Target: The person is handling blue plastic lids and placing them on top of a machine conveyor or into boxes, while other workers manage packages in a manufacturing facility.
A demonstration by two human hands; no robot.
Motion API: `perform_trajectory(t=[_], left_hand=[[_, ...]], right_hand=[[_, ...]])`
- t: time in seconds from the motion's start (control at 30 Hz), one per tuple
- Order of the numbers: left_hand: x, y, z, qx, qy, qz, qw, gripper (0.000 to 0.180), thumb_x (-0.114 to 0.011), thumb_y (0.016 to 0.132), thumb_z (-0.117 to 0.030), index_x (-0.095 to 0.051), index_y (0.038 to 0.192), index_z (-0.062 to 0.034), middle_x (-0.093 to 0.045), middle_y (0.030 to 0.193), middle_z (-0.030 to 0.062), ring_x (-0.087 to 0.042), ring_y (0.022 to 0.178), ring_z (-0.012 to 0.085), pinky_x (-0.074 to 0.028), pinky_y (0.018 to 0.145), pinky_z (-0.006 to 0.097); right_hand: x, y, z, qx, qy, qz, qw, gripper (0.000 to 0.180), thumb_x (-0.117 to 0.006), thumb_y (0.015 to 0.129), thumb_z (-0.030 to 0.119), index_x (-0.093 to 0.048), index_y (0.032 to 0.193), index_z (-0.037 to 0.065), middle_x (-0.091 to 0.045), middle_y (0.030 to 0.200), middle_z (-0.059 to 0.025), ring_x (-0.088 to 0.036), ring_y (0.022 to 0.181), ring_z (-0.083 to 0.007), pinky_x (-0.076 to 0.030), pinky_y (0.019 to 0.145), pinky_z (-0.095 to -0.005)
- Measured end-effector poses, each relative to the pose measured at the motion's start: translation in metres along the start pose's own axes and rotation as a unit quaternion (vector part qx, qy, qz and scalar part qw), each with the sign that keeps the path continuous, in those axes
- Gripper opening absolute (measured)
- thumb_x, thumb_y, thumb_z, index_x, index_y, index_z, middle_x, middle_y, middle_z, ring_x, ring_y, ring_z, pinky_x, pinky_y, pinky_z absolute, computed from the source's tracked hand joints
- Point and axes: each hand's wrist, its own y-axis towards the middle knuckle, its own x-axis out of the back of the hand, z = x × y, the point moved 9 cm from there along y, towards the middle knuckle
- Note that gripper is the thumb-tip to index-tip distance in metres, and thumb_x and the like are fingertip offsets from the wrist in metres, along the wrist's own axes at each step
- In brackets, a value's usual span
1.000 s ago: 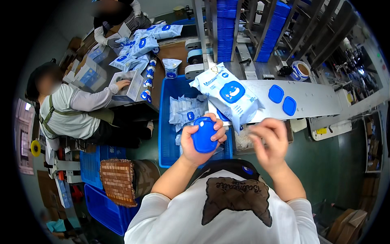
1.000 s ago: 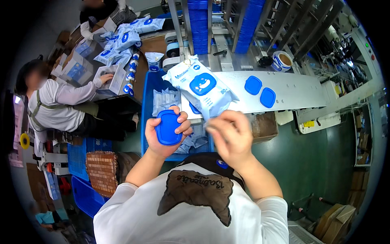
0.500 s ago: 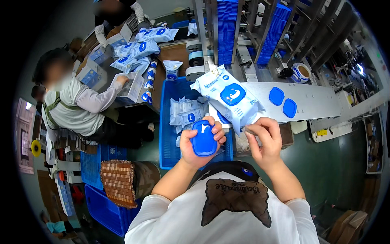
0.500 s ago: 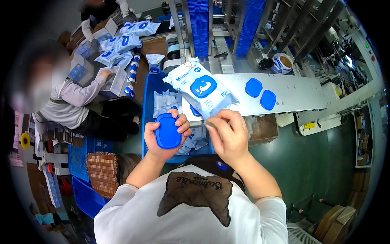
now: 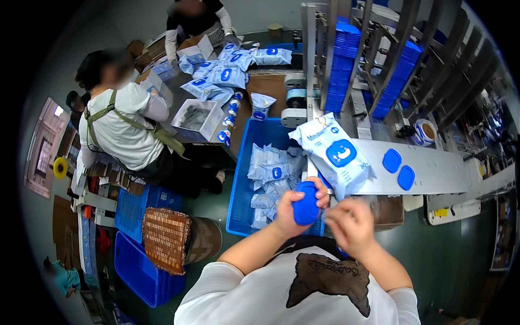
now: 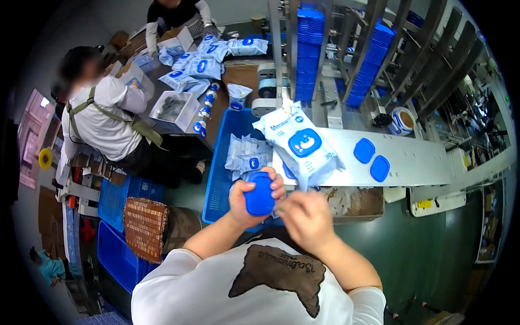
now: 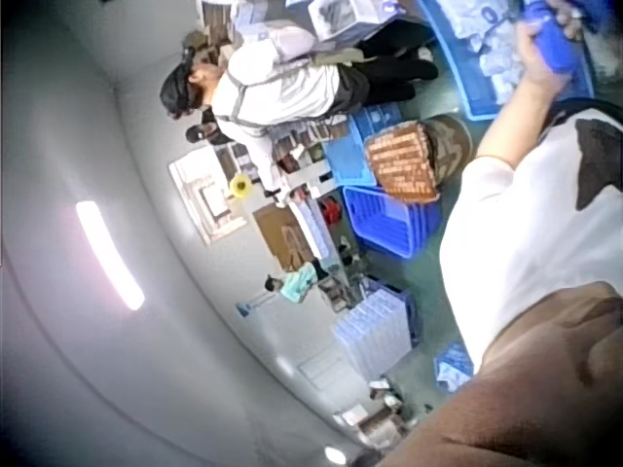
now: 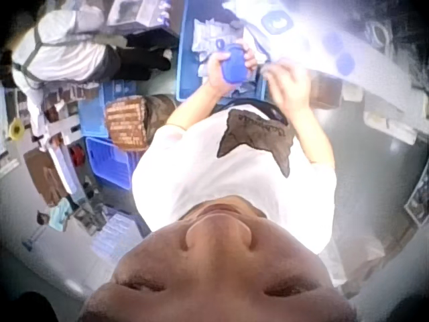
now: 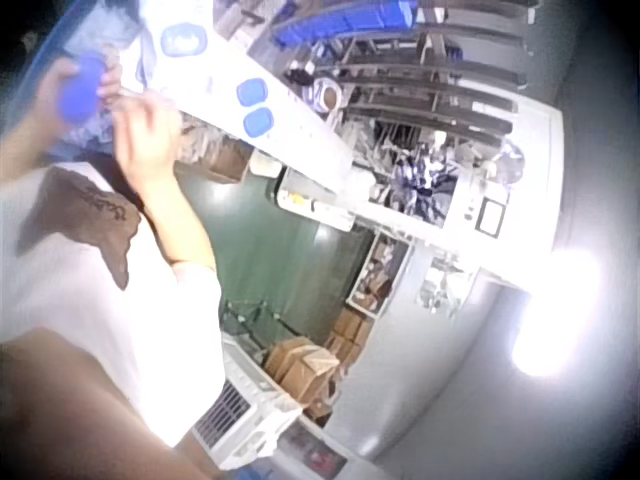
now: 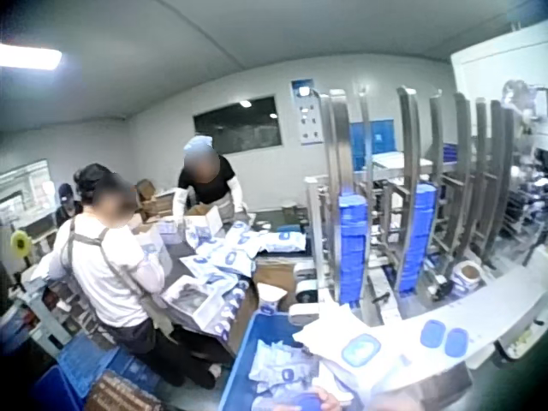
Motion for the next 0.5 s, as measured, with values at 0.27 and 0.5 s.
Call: perform_trajectory(t=[0.27,0.5], left_hand=[[0.015,-0.006,-0.011,-0.006,-0.008,0.010,1.000,0.036,-0.052,0.072,-0.030,-0.044,0.098,-0.0056,-0.044,0.089,0.0061,-0.046,0.081,0.0172,-0.039,0.076,0.029],[0.004,0.005,0.007,0.012,-0.007,0.053,0.998,0.035,-0.052,0.073,-0.029,-0.044,0.098,-0.0053,-0.044,0.088,0.0055,-0.046,0.081,0.0165,-0.039,0.078,0.029]], right_hand=[[0.010,-0.002,-0.024,-0.084,0.013,-0.031,0.996,0.022,-0.070,0.068,-0.001,-0.063,0.089,0.004,-0.054,0.088,-0.0103,-0.055,0.076,-0.0244,-0.045,0.062,-0.0319],[-0.022,0.003,-0.001,0.002,0.041,0.042,0.998,0.020,-0.070,0.071,0.006,-0.064,0.090,0.008,-0.055,0.091,-0.0065,-0.054,0.074,-0.0243,-0.044,0.065,-0.0346]])
